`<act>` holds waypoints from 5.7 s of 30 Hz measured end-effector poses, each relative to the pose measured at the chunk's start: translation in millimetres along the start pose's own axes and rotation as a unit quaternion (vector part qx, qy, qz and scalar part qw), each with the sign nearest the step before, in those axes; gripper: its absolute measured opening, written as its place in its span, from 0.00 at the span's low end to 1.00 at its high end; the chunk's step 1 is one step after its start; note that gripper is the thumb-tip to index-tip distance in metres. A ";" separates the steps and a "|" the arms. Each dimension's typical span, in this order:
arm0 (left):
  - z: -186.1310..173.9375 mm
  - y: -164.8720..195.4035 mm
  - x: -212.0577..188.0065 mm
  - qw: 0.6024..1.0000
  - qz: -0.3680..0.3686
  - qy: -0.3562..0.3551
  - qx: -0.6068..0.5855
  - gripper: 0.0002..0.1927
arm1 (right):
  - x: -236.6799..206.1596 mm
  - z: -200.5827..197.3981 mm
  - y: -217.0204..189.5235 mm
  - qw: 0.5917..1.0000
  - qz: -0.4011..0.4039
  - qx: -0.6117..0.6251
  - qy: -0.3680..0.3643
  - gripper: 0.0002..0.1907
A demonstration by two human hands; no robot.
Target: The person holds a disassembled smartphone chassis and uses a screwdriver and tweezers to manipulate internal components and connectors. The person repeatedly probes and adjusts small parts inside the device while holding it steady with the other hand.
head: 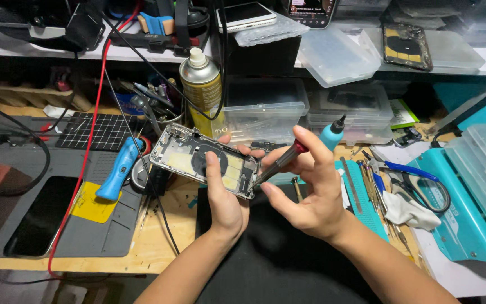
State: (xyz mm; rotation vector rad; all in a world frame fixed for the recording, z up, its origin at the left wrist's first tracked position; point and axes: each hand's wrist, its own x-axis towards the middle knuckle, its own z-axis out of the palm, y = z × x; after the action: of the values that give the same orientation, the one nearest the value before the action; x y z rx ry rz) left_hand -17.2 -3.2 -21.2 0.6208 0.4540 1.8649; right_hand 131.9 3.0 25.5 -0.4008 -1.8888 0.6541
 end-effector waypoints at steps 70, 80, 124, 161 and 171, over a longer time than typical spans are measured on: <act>3.2 -2.5 13.3 0.997 -0.068 -0.036 -0.019 0.37 | -17.1 -19.7 -7.3 0.996 -0.072 -0.055 -0.025 0.37; 7.0 1.0 11.1 0.998 -0.060 -0.035 -0.008 0.36 | -17.3 -17.5 -6.9 0.996 -0.069 -0.045 -0.031 0.36; 0.4 -8.4 10.0 0.998 -0.034 0.045 -0.017 0.31 | 1.6 -4.9 -1.5 0.997 0.042 0.058 0.028 0.39; -2.1 -5.2 9.3 0.998 -0.024 0.047 -0.038 0.28 | 11.3 -3.2 -6.1 0.999 0.012 -0.040 -0.015 0.45; -2.4 -1.1 7.3 0.998 -0.030 0.044 -0.041 0.29 | 8.6 -0.2 -6.7 0.999 -0.003 -0.003 -0.040 0.44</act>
State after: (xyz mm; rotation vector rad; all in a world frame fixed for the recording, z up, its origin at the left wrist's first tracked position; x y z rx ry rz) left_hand -20.0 4.0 -22.3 0.4656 0.4468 1.8488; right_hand 128.8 2.5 35.9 -0.3782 -1.9679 0.6692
